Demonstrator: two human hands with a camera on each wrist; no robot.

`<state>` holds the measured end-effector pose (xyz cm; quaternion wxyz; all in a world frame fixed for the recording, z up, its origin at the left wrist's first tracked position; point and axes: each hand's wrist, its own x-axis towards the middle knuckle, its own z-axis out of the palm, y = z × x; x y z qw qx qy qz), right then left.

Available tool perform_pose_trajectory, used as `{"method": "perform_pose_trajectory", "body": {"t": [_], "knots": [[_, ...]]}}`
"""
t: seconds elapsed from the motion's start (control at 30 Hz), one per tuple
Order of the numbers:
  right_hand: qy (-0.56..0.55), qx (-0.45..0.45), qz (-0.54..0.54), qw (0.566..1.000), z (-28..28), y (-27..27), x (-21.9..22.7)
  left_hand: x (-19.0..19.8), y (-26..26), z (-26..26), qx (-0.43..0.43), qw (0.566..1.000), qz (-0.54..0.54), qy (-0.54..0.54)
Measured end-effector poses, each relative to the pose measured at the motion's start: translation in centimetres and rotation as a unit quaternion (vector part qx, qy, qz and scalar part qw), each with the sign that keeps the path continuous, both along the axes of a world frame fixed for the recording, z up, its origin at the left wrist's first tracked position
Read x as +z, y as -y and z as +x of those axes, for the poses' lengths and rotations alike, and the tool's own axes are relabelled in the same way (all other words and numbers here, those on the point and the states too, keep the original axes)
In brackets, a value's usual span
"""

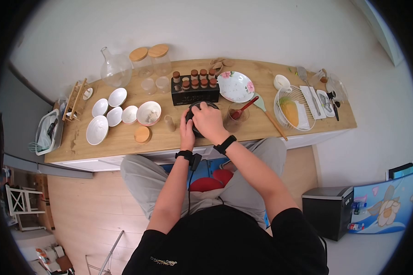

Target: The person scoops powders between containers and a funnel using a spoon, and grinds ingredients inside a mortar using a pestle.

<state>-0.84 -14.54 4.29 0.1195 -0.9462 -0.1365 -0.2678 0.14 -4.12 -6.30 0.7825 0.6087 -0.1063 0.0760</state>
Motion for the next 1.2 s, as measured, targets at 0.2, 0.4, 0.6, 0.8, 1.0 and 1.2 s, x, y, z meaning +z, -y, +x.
{"method": "perform_pose_trajectory", "body": {"t": [0.2, 0.4, 0.6, 0.8, 1.0, 1.2], "knots": [[-0.037, -0.05, 0.023, 0.998, 3.2, 0.2, -0.5, 1.0, -0.3, -0.5, 0.005, 1.0, 0.011, -0.014], [-0.047, -0.062, 0.091, 0.993, 1.5, 3.5, -1.1, 0.2, 0.0, 0.0, 0.009, 1.0, 0.016, 0.003], [0.006, -0.003, 0.018, 1.0, -0.6, 0.8, 0.0, 0.4, 0.1, -0.2, 0.003, 1.0, -0.015, -0.011], [-0.011, -0.022, 0.02, 0.999, 2.9, 0.2, -0.6, 0.8, -0.2, -0.4, 0.011, 1.0, 0.026, -0.013], [-0.036, -0.054, 0.09, 0.994, 2.7, 3.5, -1.2, 0.4, 0.0, -0.2, 0.007, 1.0, 0.02, -0.005], [-0.024, -0.028, 0.041, 0.998, -0.5, 1.4, -0.2, -0.2, 0.1, 0.1, 0.015, 1.0, 0.005, 0.007]]}}
